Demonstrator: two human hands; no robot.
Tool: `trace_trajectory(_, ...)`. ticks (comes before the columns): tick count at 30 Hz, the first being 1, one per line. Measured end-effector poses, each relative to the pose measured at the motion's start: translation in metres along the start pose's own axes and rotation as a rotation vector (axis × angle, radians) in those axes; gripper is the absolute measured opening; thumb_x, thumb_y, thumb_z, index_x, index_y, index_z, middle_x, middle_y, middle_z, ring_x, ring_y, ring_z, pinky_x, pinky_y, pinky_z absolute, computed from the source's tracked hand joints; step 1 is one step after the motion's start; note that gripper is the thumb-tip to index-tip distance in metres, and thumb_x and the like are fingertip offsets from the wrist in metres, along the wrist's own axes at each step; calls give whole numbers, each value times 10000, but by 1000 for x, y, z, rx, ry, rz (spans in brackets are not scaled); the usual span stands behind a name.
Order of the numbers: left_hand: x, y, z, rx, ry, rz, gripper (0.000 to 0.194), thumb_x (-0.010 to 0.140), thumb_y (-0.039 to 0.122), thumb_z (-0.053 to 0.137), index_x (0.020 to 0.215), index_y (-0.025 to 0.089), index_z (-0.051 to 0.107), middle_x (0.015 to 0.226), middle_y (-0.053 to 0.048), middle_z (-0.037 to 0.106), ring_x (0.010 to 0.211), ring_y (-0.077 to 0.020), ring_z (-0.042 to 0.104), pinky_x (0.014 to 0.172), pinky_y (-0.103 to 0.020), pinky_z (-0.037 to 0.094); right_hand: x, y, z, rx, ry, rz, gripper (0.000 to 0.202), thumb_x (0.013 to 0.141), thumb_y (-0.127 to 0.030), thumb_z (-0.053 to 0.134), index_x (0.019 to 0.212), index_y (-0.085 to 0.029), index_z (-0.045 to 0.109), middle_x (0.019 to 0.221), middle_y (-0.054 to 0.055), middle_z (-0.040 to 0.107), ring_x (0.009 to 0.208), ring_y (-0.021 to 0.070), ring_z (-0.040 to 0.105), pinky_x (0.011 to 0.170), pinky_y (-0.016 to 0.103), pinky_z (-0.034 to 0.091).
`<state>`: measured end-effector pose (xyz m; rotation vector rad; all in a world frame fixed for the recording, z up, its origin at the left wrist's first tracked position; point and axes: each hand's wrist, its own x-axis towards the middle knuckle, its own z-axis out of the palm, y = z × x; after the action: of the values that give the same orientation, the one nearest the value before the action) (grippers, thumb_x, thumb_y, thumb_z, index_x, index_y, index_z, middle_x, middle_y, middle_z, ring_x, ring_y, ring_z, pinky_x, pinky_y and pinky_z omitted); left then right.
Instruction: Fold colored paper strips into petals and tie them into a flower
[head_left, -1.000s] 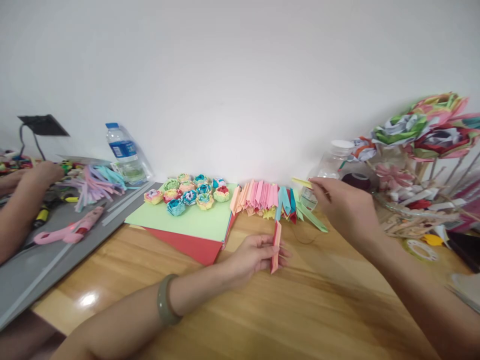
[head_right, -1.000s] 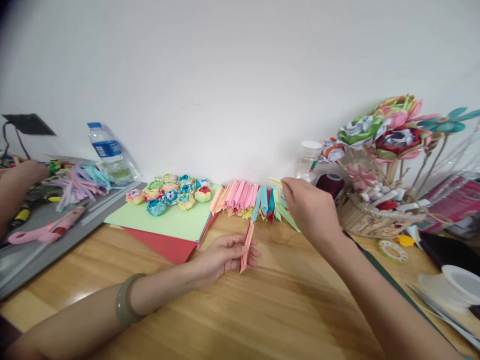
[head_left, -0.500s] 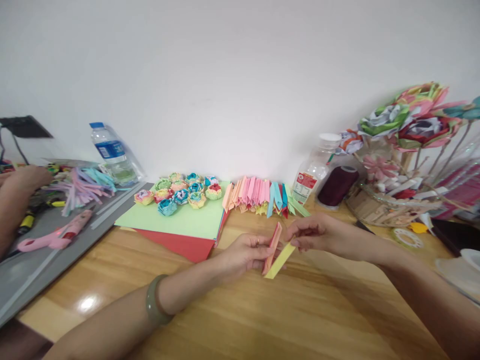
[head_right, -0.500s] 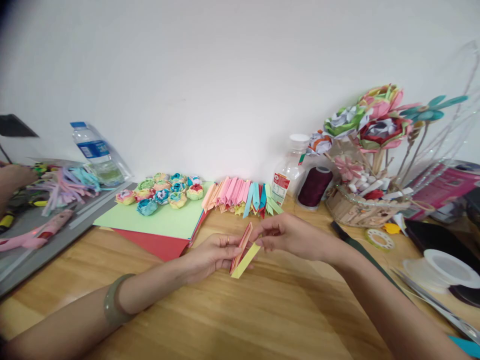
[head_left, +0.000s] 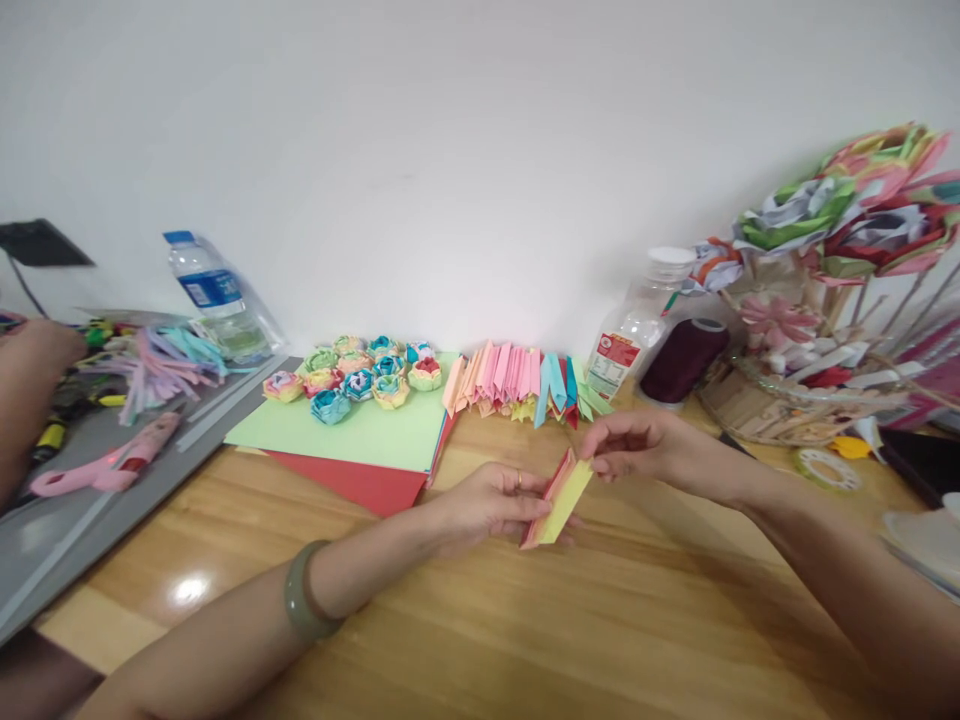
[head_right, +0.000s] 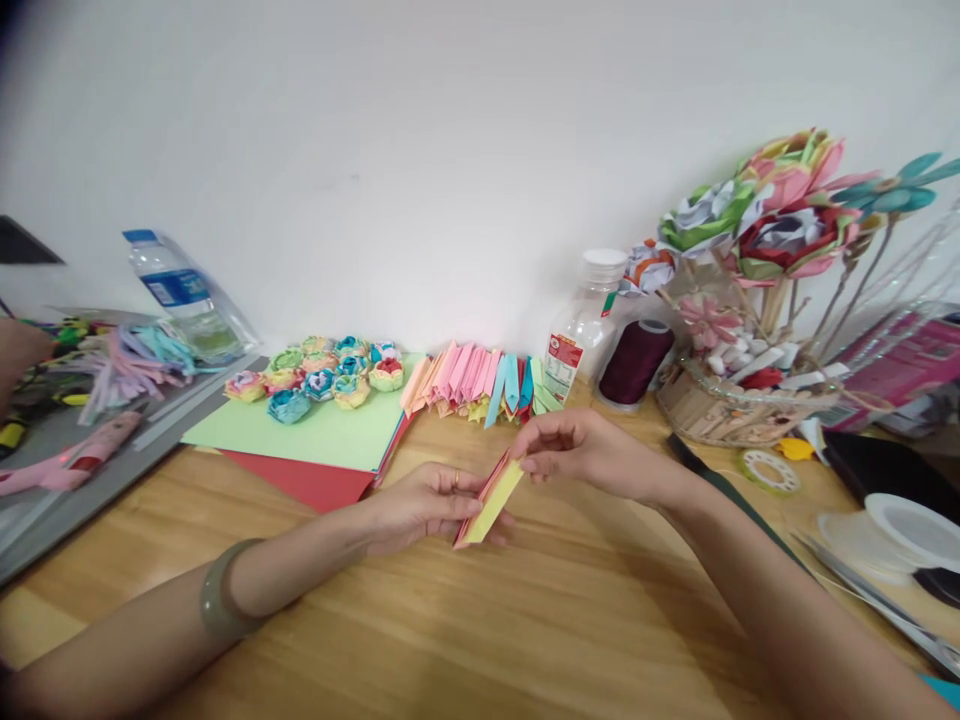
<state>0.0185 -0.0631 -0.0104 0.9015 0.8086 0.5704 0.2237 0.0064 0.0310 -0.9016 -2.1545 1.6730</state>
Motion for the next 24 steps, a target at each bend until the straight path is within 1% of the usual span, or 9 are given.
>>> trace_trajectory(3,1,-2,-2,-1,-21,13,418,708,305,631,1079,119,588,1066,-185,615,821,-184,637,703,-252,437,0,2,0,11,-24,5,165,724,-312,613,769,-153,610,645,-32,542,601,83,477,588,229,369)
trace_trajectory(6,1,-3,-3,6,-35,25,399,718,294,618,1080,128,588,1076,-185,612,842,-191,635,740,-271,442,1,2,1,-78,-37,-3,157,739,-292,584,794,-151,624,712,-6,576,657,105,498,631,246,382)
trace_trajectory(8,1,-3,-2,21,-25,13,383,721,285,612,1071,130,596,1073,-183,615,840,-189,636,761,-281,443,0,2,1,-151,-47,-4,165,756,-294,556,818,-158,626,761,8,589,701,122,509,658,256,387)
trace_trajectory(11,0,-2,-2,20,-13,-1,374,730,283,605,1075,139,596,1051,-166,627,823,-180,640,757,-275,442,-3,-2,-1,-230,-74,10,190,773,-333,530,800,-166,616,736,-2,564,690,125,498,642,251,382)
trace_trajectory(13,0,-2,-2,0,-27,-3,391,723,284,616,1088,147,591,1033,-146,637,810,-174,642,763,-273,438,-5,-6,-3,-263,-87,16,224,782,-372,513,779,-169,607,702,-9,541,670,122,490,625,245,376)
trace_trajectory(16,0,-2,-2,-18,-40,-3,422,701,299,641,1091,146,590,1007,-128,648,795,-171,644,788,-286,432,-6,-9,-4,-306,-73,8,249,791,-400,498,783,-175,606,702,-8,544,672,124,489,625,243,374)
trace_trajectory(20,0,-2,-2,9,-26,1,446,687,311,654,1097,147,587,1006,-125,648,790,-169,640,757,-275,432,-5,-9,-1,-319,-36,-12,230,782,-390,515,788,-182,612,720,-5,564,684,126,498,634,246,381)
trace_trajectory(24,0,-1,0,54,3,-4,439,693,326,647,1084,137,589,1014,-139,643,787,-167,634,643,-221,408,-5,-12,2,-205,-23,17,237,749,-403,551,776,-179,623,717,-4,572,676,122,506,635,251,393)
